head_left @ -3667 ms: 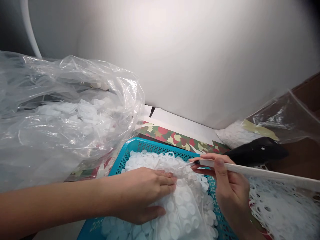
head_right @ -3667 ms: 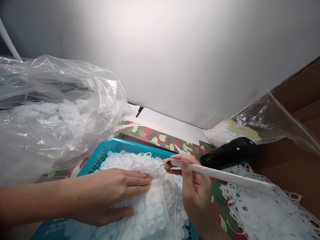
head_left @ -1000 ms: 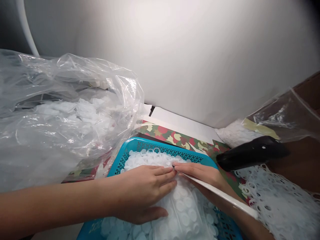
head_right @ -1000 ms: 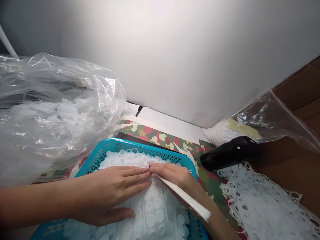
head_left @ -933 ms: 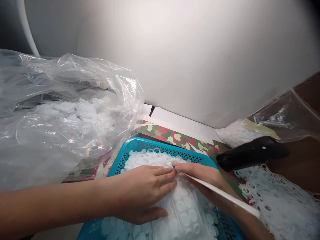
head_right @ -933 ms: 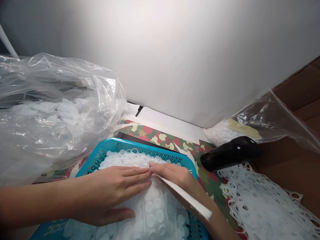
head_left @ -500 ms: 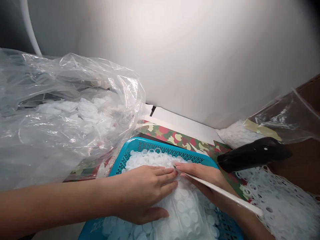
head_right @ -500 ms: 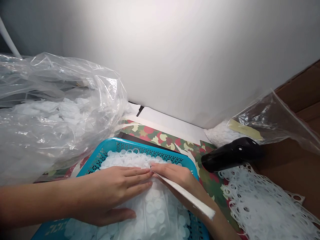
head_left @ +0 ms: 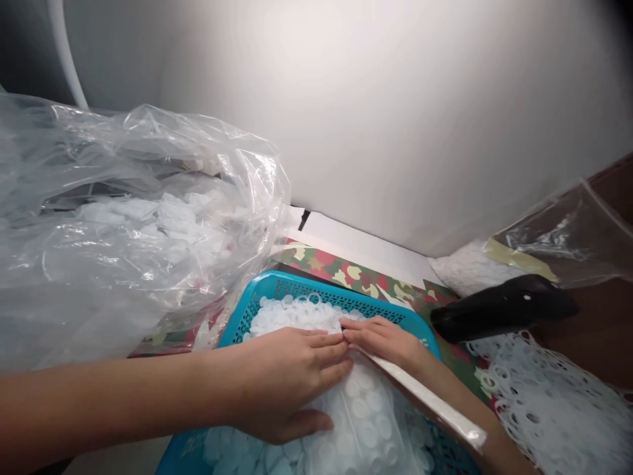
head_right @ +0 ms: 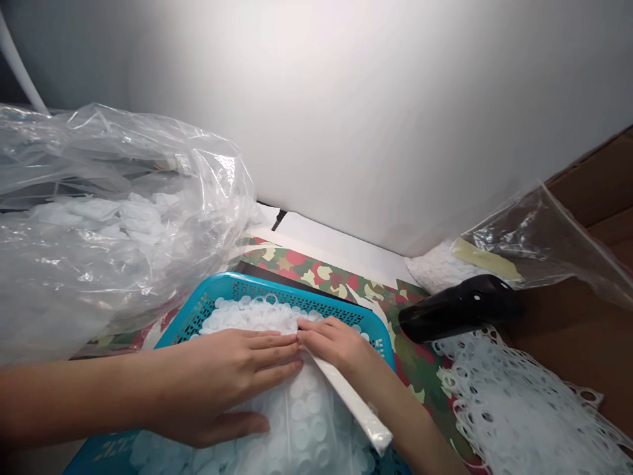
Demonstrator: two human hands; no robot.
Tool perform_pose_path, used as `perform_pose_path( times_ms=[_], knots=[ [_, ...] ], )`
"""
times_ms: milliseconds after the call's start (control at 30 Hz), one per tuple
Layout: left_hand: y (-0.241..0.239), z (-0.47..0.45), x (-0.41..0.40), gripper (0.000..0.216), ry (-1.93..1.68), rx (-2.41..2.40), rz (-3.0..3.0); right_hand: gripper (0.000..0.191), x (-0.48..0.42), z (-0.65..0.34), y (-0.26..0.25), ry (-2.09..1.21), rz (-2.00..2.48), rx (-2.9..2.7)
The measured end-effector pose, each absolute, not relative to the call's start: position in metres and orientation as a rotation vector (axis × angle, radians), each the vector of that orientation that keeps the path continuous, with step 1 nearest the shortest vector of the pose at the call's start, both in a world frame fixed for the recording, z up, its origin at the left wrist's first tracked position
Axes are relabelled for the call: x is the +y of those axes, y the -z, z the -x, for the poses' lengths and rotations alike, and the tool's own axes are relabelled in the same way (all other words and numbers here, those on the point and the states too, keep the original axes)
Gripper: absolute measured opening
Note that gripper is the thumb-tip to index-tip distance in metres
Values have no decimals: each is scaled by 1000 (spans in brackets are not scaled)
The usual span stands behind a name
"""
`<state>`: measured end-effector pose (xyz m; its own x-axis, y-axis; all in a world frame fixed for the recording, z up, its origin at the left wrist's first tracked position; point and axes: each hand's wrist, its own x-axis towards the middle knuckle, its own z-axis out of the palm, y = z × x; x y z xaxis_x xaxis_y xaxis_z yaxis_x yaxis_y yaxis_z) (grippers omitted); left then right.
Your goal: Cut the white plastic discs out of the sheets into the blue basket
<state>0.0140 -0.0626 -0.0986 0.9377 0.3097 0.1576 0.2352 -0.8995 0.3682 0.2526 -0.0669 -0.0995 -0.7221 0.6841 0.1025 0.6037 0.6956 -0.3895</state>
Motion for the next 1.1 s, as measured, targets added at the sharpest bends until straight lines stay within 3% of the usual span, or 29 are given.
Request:
perform_pose_path(
  times_ms=[167,333,733,1100],
  knots=[
    [98,-13,-62,55,-248,383,-2749,35,-73,-249,98,-200,1009,-2675],
    [98,-12,-62,55,-248,383,-2765,31,-76,-252,98,-142,983,-2607],
    [98,-11,-59,56,-203,375,-2750,38,-83,-246,91,143,1029,-1914],
    [104,-14,-104,44,-393,438,-3181,18,-91,-267,56,-195,1165,-2474]
  ],
)
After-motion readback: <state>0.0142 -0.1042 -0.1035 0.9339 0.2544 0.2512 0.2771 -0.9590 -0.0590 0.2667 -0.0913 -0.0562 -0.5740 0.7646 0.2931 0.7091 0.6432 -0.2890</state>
